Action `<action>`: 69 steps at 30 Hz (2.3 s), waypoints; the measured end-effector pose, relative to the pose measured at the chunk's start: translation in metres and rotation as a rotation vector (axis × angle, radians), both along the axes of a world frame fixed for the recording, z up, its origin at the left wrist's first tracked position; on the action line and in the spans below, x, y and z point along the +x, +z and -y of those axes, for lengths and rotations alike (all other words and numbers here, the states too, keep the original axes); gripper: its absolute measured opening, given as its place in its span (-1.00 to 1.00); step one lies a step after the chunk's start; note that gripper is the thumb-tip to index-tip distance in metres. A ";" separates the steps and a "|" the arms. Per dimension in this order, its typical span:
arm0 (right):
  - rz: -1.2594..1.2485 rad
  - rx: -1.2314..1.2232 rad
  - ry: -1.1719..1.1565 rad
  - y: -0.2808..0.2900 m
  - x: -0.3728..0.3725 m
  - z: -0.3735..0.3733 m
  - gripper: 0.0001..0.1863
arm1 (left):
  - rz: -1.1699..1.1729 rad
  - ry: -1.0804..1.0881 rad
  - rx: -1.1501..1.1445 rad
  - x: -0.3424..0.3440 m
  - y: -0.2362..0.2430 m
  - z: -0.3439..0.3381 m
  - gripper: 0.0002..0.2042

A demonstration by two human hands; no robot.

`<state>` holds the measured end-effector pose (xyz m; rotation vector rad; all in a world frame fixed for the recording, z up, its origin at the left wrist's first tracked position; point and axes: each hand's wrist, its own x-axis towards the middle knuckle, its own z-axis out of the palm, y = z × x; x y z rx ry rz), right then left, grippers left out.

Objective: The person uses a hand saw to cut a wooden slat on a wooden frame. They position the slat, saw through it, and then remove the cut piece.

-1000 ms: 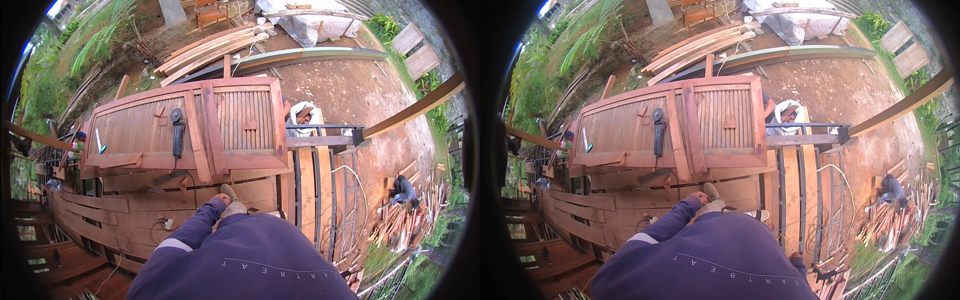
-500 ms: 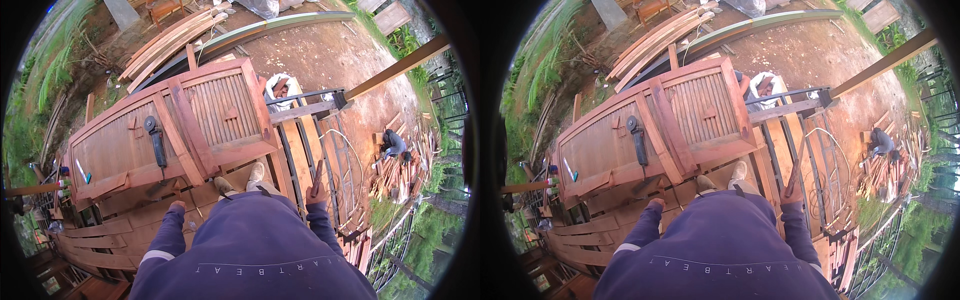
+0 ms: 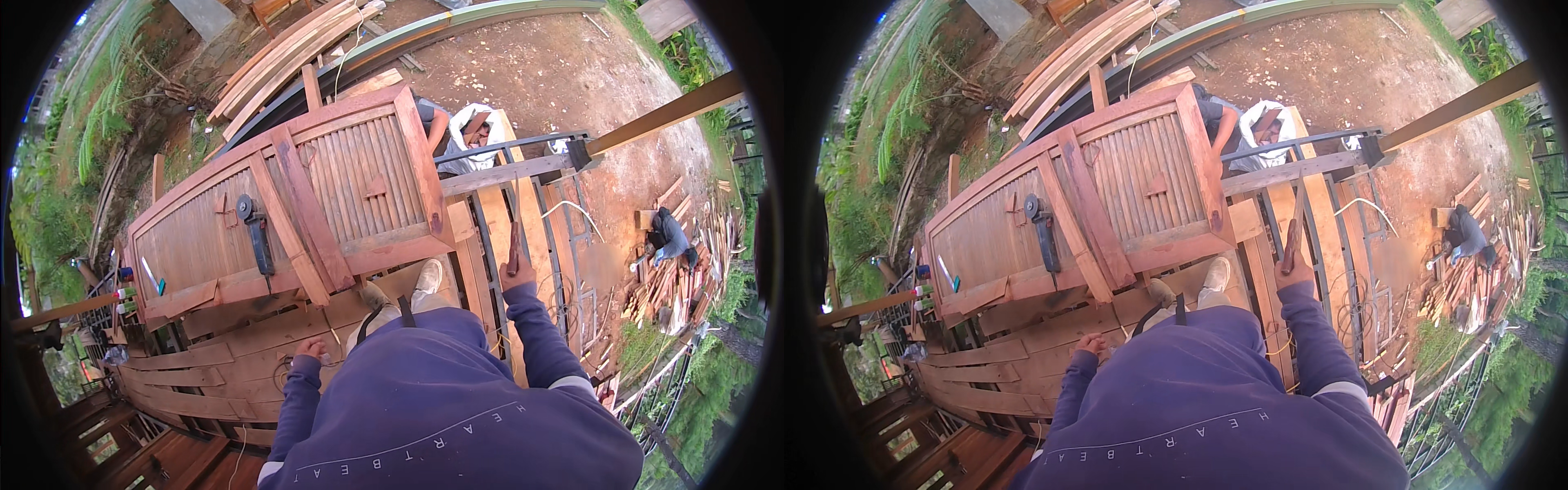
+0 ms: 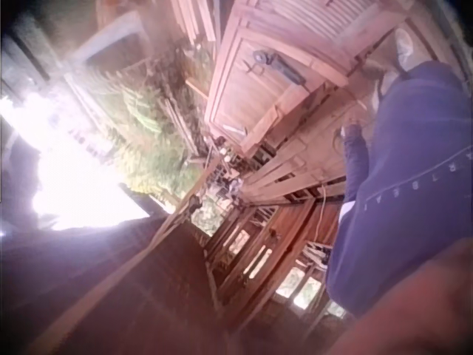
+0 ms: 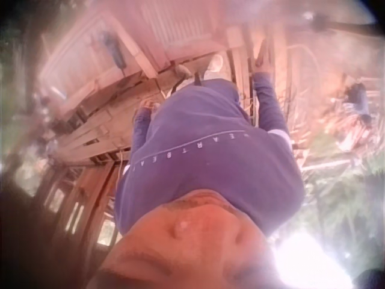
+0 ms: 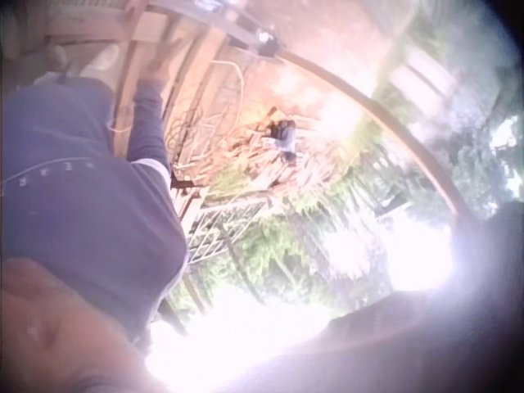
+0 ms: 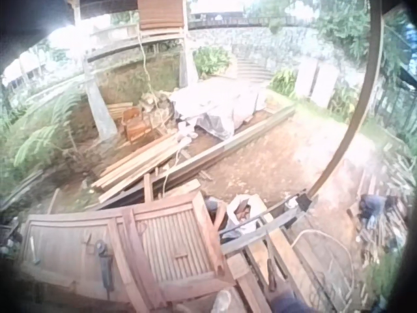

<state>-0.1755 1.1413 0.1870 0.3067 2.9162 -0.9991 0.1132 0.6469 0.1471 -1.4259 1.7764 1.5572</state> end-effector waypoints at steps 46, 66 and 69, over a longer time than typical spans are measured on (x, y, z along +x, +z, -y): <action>0.545 0.447 1.009 -0.159 0.056 0.371 -0.55 | 0.204 -1.289 -0.594 0.185 -0.094 0.299 -0.76; 0.884 0.057 0.418 -0.117 0.150 0.251 -0.76 | -0.053 0.378 -0.011 0.253 -0.016 0.157 -0.29; 0.887 0.076 0.434 -0.113 0.149 0.283 -0.75 | -0.050 0.676 0.198 0.269 -0.038 0.179 -0.23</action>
